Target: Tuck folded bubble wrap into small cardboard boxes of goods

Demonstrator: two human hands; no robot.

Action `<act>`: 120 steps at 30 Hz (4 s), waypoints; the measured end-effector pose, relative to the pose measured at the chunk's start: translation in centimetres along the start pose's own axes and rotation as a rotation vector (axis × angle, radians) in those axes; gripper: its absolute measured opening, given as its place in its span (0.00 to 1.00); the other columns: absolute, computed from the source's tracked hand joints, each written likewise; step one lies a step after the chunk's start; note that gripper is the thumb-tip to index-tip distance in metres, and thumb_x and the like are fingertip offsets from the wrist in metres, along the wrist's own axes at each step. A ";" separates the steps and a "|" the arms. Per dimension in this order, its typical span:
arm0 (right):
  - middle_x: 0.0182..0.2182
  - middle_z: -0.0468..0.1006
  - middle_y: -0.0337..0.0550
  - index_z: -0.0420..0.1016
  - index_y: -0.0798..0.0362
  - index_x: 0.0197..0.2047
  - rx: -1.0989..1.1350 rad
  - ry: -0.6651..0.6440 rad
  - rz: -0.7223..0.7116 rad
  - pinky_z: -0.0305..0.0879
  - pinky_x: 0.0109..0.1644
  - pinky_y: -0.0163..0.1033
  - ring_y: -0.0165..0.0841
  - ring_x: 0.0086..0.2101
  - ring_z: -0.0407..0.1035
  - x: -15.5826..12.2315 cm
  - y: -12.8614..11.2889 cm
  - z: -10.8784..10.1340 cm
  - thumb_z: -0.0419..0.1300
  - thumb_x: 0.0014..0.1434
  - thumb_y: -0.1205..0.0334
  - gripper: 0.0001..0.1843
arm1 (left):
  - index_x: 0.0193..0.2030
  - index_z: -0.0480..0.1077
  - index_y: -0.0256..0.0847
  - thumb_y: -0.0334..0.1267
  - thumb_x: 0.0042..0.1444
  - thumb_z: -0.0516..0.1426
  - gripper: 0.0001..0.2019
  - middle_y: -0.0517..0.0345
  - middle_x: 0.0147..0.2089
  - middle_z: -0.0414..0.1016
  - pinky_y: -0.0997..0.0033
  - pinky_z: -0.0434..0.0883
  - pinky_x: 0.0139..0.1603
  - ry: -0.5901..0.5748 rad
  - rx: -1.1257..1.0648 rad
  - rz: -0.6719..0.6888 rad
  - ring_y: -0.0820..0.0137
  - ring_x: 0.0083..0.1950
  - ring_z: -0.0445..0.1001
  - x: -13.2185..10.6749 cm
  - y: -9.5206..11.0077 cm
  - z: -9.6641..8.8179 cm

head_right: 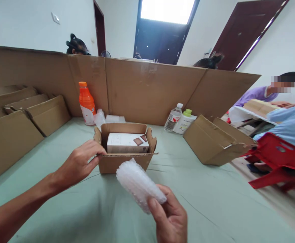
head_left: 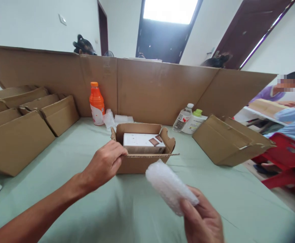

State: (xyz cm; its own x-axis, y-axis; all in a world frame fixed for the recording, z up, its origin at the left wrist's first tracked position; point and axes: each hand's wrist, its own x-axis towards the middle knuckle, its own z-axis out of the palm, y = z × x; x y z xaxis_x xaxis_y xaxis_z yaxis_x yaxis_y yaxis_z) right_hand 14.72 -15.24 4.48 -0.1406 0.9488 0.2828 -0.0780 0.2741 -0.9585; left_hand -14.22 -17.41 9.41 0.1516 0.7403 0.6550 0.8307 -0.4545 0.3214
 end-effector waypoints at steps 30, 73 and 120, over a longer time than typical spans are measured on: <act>0.45 0.79 0.44 0.75 0.52 0.36 -1.291 -1.056 -1.207 0.59 0.48 0.42 0.37 0.46 0.67 14.5 -10.6 19.5 0.55 0.65 0.75 0.12 | 0.60 0.64 0.35 0.24 0.61 0.54 0.20 0.46 0.50 0.78 0.57 0.79 0.49 0.244 0.050 -0.126 0.59 0.50 0.77 -6.2 0.8 -1.0; 0.41 0.82 0.48 0.80 0.53 0.45 -1.218 -0.860 -0.948 0.60 0.49 0.45 0.37 0.42 0.73 14.0 -7.9 15.6 0.55 0.64 0.74 0.14 | 0.62 0.65 0.41 0.28 0.52 0.54 0.28 0.46 0.57 0.74 0.52 0.75 0.55 0.161 -0.483 -0.599 0.59 0.57 0.74 -6.9 -2.1 2.6; 0.42 0.80 0.49 0.70 0.54 0.54 -0.528 -0.631 -0.087 0.72 0.37 0.44 0.40 0.36 0.75 13.2 8.3 18.1 0.57 0.59 0.41 0.29 | 0.72 0.52 0.45 0.33 0.54 0.55 0.37 0.45 0.74 0.55 0.54 0.73 0.59 0.436 -0.427 -0.936 0.53 0.72 0.59 -18.5 -4.0 0.6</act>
State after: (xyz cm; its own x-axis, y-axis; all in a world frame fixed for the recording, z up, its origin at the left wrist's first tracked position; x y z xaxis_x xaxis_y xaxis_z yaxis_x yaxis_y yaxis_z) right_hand -5.67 -3.26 0.86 -0.6956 0.6973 0.1731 0.3375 0.5298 -0.7781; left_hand -20.02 -28.94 -4.39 -0.7079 0.6808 0.1883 0.2543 -0.0031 0.9671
